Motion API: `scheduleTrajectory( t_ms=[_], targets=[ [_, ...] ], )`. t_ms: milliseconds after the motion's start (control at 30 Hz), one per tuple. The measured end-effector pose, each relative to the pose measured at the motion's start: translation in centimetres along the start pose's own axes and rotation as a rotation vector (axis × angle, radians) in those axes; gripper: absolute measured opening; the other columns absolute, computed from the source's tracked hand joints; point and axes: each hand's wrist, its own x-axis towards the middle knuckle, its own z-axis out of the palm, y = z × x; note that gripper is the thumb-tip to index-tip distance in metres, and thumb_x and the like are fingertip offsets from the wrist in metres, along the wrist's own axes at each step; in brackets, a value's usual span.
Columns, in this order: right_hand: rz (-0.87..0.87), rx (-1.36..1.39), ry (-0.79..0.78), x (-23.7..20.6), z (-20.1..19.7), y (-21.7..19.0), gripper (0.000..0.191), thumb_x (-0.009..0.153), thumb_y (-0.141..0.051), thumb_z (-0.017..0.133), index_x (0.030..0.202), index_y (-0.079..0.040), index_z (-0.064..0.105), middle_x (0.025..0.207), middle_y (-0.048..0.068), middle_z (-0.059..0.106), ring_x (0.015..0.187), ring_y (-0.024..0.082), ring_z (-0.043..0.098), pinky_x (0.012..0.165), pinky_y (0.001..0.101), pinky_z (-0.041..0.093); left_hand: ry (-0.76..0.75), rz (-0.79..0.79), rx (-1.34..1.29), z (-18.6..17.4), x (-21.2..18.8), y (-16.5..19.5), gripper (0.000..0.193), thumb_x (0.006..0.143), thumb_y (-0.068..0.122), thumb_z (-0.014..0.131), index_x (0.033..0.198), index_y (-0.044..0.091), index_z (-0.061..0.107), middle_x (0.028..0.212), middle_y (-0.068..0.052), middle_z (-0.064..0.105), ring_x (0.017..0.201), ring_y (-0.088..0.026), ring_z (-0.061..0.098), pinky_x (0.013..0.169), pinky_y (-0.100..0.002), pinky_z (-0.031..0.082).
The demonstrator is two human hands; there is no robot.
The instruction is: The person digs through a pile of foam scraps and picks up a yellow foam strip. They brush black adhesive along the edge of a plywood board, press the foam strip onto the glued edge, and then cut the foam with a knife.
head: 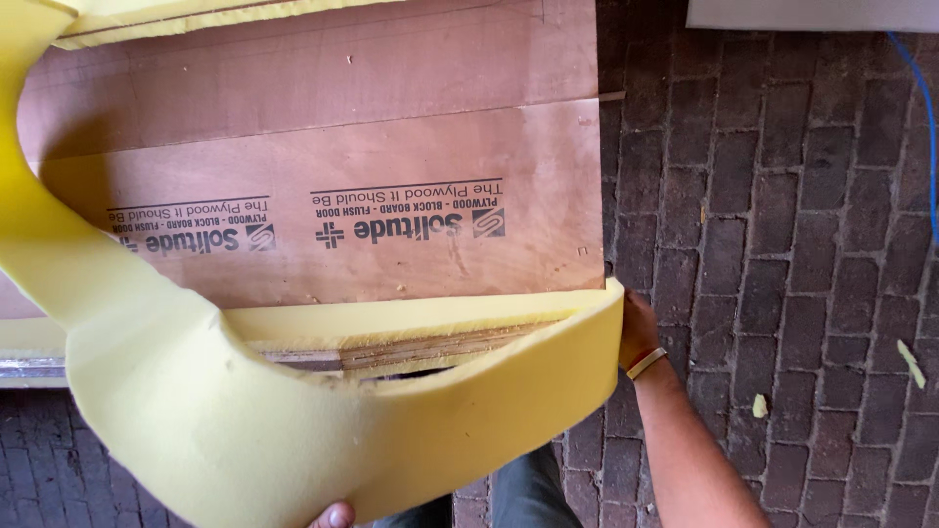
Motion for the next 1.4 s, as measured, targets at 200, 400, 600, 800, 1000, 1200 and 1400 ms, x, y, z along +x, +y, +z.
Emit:
scheduleTrajectory(
  t_ms=[200, 400, 600, 800, 1000, 1200, 1400],
  targets=[
    [-0.284, -0.597, -0.122, 0.3, -0.4, -0.3, 0.041, 0.099, -0.035, 0.055, 0.121, -0.002, 0.065, 0.108, 0.012, 0.074, 0.094, 0.023, 0.073, 0.080, 0.0354, 0.060, 0.047, -0.015, -0.001, -0.8, 0.3, -1.0, 0.073, 0.080, 0.004, 0.079, 0.145, -0.002, 0.046, 0.133, -0.019, 0.058, 0.122, -0.032, 0.055, 0.103, -0.048, 0.044],
    [-0.088, -0.301, -0.017, 0.6, -0.8, 0.1, 0.052, 0.099, -0.043, 0.053, 0.131, -0.003, 0.059, 0.116, 0.016, 0.070, 0.103, 0.025, 0.068, 0.087, 0.0394, 0.057, 0.078, -0.022, -0.002, -1.2, 0.8, -1.7, 0.068, 0.082, 0.003, 0.077, 0.143, -0.002, 0.047, 0.130, -0.017, 0.059, 0.118, -0.031, 0.055, 0.101, -0.047, 0.045],
    [-0.128, -0.285, 0.043, 0.9, -0.3, 0.0, 0.063, 0.099, -0.050, 0.051, 0.141, -0.004, 0.053, 0.124, 0.019, 0.065, 0.111, 0.027, 0.064, 0.095, 0.0433, 0.053, 0.112, -0.017, -0.005, -0.9, 1.5, -2.6, 0.063, 0.084, 0.001, 0.075, 0.141, -0.002, 0.048, 0.127, -0.016, 0.059, 0.115, -0.029, 0.055, 0.099, -0.045, 0.045],
    [-0.220, -0.265, 0.098, -1.1, 1.1, 0.1, 0.075, 0.098, -0.058, 0.049, 0.151, -0.005, 0.047, 0.132, 0.022, 0.061, 0.119, 0.030, 0.060, 0.102, 0.0473, 0.050, 0.142, -0.001, -0.010, -1.3, 1.4, -2.9, 0.059, 0.086, 0.000, 0.074, 0.140, -0.002, 0.049, 0.125, -0.015, 0.059, 0.112, -0.027, 0.056, 0.096, -0.044, 0.045],
    [-0.557, -0.838, 0.226, -3.2, 2.9, 1.2, 0.079, 0.104, -0.059, 0.031, 0.163, -0.008, 0.021, 0.170, 0.024, 0.016, 0.156, 0.038, 0.017, 0.125, 0.0495, 0.018, 0.163, 0.025, -0.021, -2.5, 3.3, -3.4, 0.054, 0.089, -0.001, 0.072, 0.138, -0.002, 0.050, 0.122, -0.014, 0.059, 0.109, -0.025, 0.056, 0.094, -0.042, 0.046],
    [-0.842, -1.450, 0.283, -4.1, 4.9, 1.4, 0.065, 0.109, -0.053, 0.025, 0.164, -0.019, 0.027, 0.170, 0.019, 0.025, 0.158, 0.042, 0.017, 0.129, 0.0521, 0.012, 0.129, 0.049, -0.085, -1.1, 3.8, -3.6, 0.049, 0.091, -0.003, 0.070, 0.136, -0.002, 0.051, 0.120, -0.013, 0.060, 0.106, -0.024, 0.056, 0.092, -0.040, 0.046],
    [-0.996, -1.659, 0.138, -5.8, 9.7, 2.2, 0.065, 0.106, -0.058, 0.021, 0.163, -0.027, 0.031, 0.169, 0.011, 0.031, 0.157, 0.039, 0.021, 0.125, 0.0632, 0.005, -0.048, 0.006, -0.476, 0.1, 6.4, 4.8, 0.064, 0.088, 0.035, 0.068, 0.140, 0.002, 0.054, 0.130, -0.013, 0.067, 0.118, -0.027, 0.063, 0.102, -0.045, 0.052]
  ],
)
